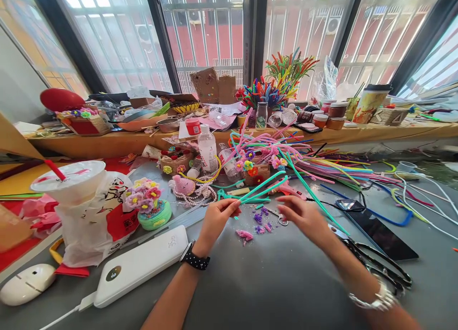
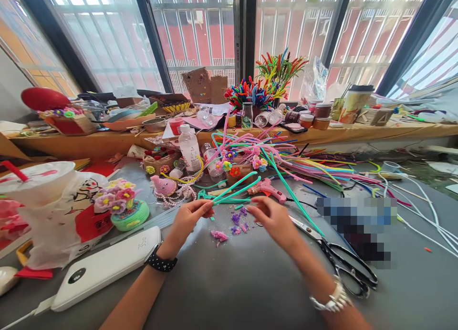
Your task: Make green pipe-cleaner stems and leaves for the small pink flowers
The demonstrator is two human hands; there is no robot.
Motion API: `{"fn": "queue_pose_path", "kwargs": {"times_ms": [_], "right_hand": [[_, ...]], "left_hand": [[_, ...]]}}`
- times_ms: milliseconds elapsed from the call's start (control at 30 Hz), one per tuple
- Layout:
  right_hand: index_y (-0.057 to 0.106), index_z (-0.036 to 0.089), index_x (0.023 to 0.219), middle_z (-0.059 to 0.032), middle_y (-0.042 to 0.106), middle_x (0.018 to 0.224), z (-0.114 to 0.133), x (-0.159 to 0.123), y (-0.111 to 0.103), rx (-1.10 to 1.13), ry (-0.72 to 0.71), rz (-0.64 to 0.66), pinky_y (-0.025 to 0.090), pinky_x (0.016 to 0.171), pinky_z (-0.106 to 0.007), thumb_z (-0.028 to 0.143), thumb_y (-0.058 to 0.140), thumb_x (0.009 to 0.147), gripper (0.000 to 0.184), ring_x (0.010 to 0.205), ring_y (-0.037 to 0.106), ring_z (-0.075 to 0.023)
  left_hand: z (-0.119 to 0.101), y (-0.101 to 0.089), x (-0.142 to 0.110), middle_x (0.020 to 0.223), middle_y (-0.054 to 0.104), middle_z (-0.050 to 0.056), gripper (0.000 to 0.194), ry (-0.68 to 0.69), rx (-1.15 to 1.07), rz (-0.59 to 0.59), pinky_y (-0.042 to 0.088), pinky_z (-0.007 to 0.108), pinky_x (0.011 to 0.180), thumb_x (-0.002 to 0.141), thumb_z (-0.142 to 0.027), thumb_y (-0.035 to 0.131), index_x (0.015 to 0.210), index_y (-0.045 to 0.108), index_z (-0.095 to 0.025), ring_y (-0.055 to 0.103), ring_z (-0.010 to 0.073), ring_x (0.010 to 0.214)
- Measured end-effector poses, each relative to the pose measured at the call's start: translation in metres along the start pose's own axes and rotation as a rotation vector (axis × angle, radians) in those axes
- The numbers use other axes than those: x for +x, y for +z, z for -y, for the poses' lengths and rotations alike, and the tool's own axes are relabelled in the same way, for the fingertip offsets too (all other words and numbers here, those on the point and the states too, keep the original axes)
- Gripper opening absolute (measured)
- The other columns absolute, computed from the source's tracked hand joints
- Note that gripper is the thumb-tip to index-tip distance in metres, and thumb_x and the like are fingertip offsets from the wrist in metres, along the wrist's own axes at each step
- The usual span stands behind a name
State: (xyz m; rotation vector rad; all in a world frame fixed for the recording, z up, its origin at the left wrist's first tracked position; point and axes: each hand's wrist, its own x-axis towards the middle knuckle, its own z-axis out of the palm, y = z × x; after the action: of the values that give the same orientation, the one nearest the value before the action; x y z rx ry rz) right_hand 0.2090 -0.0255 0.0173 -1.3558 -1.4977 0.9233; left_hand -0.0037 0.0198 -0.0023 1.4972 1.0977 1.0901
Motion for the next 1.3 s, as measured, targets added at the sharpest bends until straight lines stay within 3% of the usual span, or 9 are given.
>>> {"fn": "queue_pose_path", "kwargs": {"times_ms": [167, 300, 400, 500, 600, 700, 800, 1067, 1300], "right_hand": [[0.057, 0.014, 0.064, 0.0044, 0.055, 0.052, -0.009, 0.039, 0.057, 0.819, 0.179, -0.180, 0.040, 0.042, -0.015, 0.033, 0.069, 0.057, 0.023, 0.043, 0.048, -0.0048], [0.061, 0.015, 0.066, 0.0054, 0.056, 0.052, -0.024, 0.044, 0.054, 0.940, 0.231, -0.230, 0.041, 0.041, -0.011, 0.032, 0.071, 0.054, 0.024, 0.043, 0.048, -0.0026], [0.062, 0.016, 0.068, 0.0059, 0.057, 0.053, -0.030, 0.041, 0.047, 1.005, 0.241, -0.253, 0.042, 0.042, -0.010, 0.031, 0.072, 0.053, 0.024, 0.044, 0.049, -0.0020], [0.063, 0.015, 0.068, 0.0049, 0.058, 0.053, -0.028, 0.039, 0.046, 1.042, 0.243, -0.240, 0.043, 0.041, -0.010, 0.030, 0.072, 0.054, 0.023, 0.044, 0.050, -0.0026], [0.064, 0.015, 0.069, 0.0043, 0.058, 0.053, -0.025, 0.037, 0.050, 1.040, 0.238, -0.218, 0.042, 0.041, -0.011, 0.029, 0.072, 0.054, 0.022, 0.044, 0.050, -0.0030], [0.064, 0.014, 0.069, 0.0037, 0.058, 0.052, -0.020, 0.035, 0.053, 1.006, 0.226, -0.207, 0.042, 0.042, -0.012, 0.029, 0.071, 0.055, 0.021, 0.044, 0.050, -0.0034], [0.064, 0.015, 0.070, 0.0035, 0.058, 0.053, -0.017, 0.033, 0.053, 0.977, 0.213, -0.201, 0.041, 0.043, -0.012, 0.030, 0.070, 0.056, 0.021, 0.045, 0.049, -0.0036], [0.064, 0.017, 0.068, 0.0022, 0.060, 0.067, -0.017, 0.031, 0.055, 0.901, 0.151, -0.202, 0.040, 0.046, -0.016, 0.031, 0.067, 0.059, 0.017, 0.048, 0.046, -0.0041], [0.054, 0.020, 0.087, 0.0040, 0.059, 0.060, -0.022, 0.032, 0.058, 0.763, 0.012, -0.153, 0.037, 0.047, -0.017, 0.030, 0.061, 0.068, 0.022, 0.046, 0.045, -0.0055]], "left_hand": [[0.004, 0.001, 0.000, 0.061, 0.063, 0.003, 0.026, -0.006, 0.083, 0.011, 0.047, 0.023, 0.058, 0.071, -0.037, 0.052, 0.072, 0.063, -0.013, 0.058, 0.0137, 0.058], [0.006, -0.002, 0.001, 0.062, 0.062, 0.004, 0.031, -0.003, 0.190, -0.095, 0.047, 0.025, 0.057, 0.073, -0.040, 0.047, 0.076, 0.063, -0.013, 0.059, 0.0154, 0.059], [0.004, -0.007, 0.000, 0.069, 0.063, 0.005, 0.032, 0.114, 0.451, -0.255, 0.046, 0.028, 0.060, 0.076, -0.039, 0.043, 0.086, 0.062, -0.016, 0.058, 0.0162, 0.061], [0.002, -0.008, -0.001, 0.093, 0.060, 0.008, 0.034, 0.256, 0.607, -0.374, 0.044, 0.030, 0.065, 0.078, -0.036, 0.042, 0.105, 0.054, -0.020, 0.056, 0.0147, 0.063], [0.002, -0.004, -0.002, 0.088, 0.059, 0.006, 0.034, 0.288, 0.450, -0.205, 0.046, 0.027, 0.063, 0.077, -0.035, 0.045, 0.105, 0.054, -0.018, 0.056, 0.0129, 0.062], [0.003, 0.002, -0.004, 0.073, 0.059, 0.003, 0.024, 0.226, 0.232, -0.044, 0.047, 0.023, 0.057, 0.074, -0.032, 0.051, 0.089, 0.060, -0.016, 0.057, 0.0121, 0.059], [0.004, 0.006, -0.005, 0.068, 0.059, 0.002, 0.018, 0.196, 0.140, -0.027, 0.048, 0.022, 0.057, 0.073, -0.030, 0.053, 0.073, 0.063, -0.015, 0.057, 0.0116, 0.058], [0.002, 0.009, -0.005, 0.077, 0.062, 0.004, 0.018, 0.080, 0.022, -0.032, 0.048, 0.025, 0.066, 0.069, -0.025, 0.057, 0.083, 0.062, -0.015, 0.058, 0.0144, 0.070], [0.001, 0.009, -0.005, 0.080, 0.063, 0.004, 0.019, 0.070, -0.025, -0.057, 0.047, 0.024, 0.068, 0.067, -0.025, 0.059, 0.083, 0.062, -0.016, 0.058, 0.0150, 0.075]]}}
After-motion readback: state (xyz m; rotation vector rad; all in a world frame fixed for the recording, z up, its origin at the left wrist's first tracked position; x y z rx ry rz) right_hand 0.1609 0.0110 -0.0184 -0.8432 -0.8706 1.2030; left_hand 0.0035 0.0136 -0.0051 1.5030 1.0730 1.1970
